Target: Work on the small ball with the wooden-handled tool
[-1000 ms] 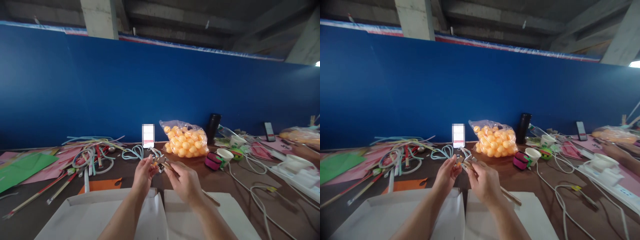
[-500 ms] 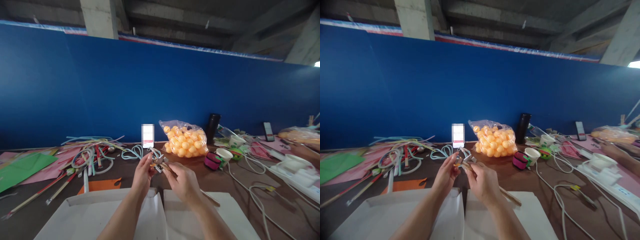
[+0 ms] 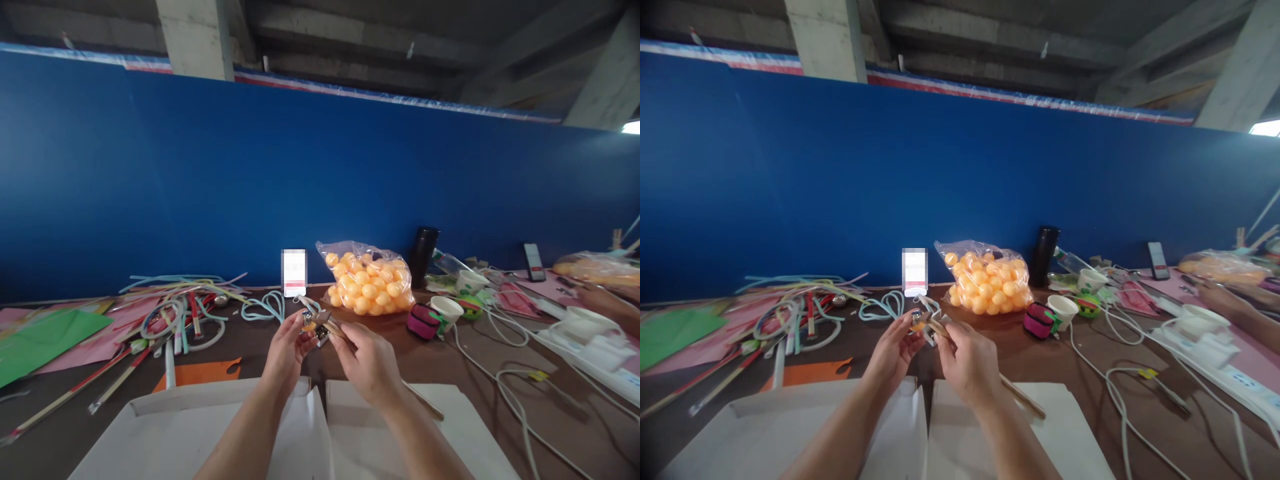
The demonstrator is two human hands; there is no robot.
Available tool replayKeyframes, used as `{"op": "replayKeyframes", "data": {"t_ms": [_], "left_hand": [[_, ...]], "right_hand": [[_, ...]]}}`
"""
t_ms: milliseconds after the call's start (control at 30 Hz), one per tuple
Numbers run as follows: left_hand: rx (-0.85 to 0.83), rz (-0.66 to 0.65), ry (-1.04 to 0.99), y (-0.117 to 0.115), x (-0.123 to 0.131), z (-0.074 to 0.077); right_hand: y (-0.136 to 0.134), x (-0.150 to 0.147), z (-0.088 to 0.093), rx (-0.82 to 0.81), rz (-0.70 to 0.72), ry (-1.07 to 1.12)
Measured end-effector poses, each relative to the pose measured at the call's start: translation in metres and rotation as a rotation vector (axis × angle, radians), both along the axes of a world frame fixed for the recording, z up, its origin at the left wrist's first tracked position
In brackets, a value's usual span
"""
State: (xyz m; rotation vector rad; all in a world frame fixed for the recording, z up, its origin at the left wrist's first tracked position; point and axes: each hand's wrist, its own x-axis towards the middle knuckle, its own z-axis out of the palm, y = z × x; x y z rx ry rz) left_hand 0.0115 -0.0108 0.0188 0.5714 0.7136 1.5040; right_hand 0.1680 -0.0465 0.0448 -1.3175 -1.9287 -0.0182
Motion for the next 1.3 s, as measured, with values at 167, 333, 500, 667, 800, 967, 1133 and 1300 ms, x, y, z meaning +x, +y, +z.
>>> {"op": "replayKeyframes", "data": {"t_ms": [167,333,500,667,800,967,1133,1300], "left_hand": [[-0.016,0.037,0.022,-0.0009,0.0004,0.0007],[0.018,0.019,0.014,-0.002,0.0013,0.002],[0.034,0.022,0.002,-0.0014,0.0015,0.0007],[0.036,0.024,0.005,-0.0012,0.0013,0.0016],[0.048,0.008,0.011,-0.0021,0.0012,0.0033],[0.049,0.033,0.021,-0.0032,0.0011,0.004],[0.065,0.036,0.014,-0.0024,0.0007,0.0022],[0.079,0.034,0.043,-0.0021,0.0008,0.0026]], "right_hand": [[-0.0014,-0.0002,0.0005,0.032,0.053,0.037],[-0.0017,-0.0009,0.0004,0.021,0.071,0.012],[-0.0023,-0.001,0.0022,0.013,0.068,0.016],[-0.0024,-0.0015,0.0026,0.016,0.072,0.011],[-0.0023,-0.001,0.0014,0.008,0.067,0.002],[-0.0029,-0.0009,0.0029,0.035,0.062,0.029],[-0.0015,-0.0005,0.0019,0.012,0.066,-0.02],[-0.0019,-0.0006,0.0015,0.049,0.06,0.038]]}}
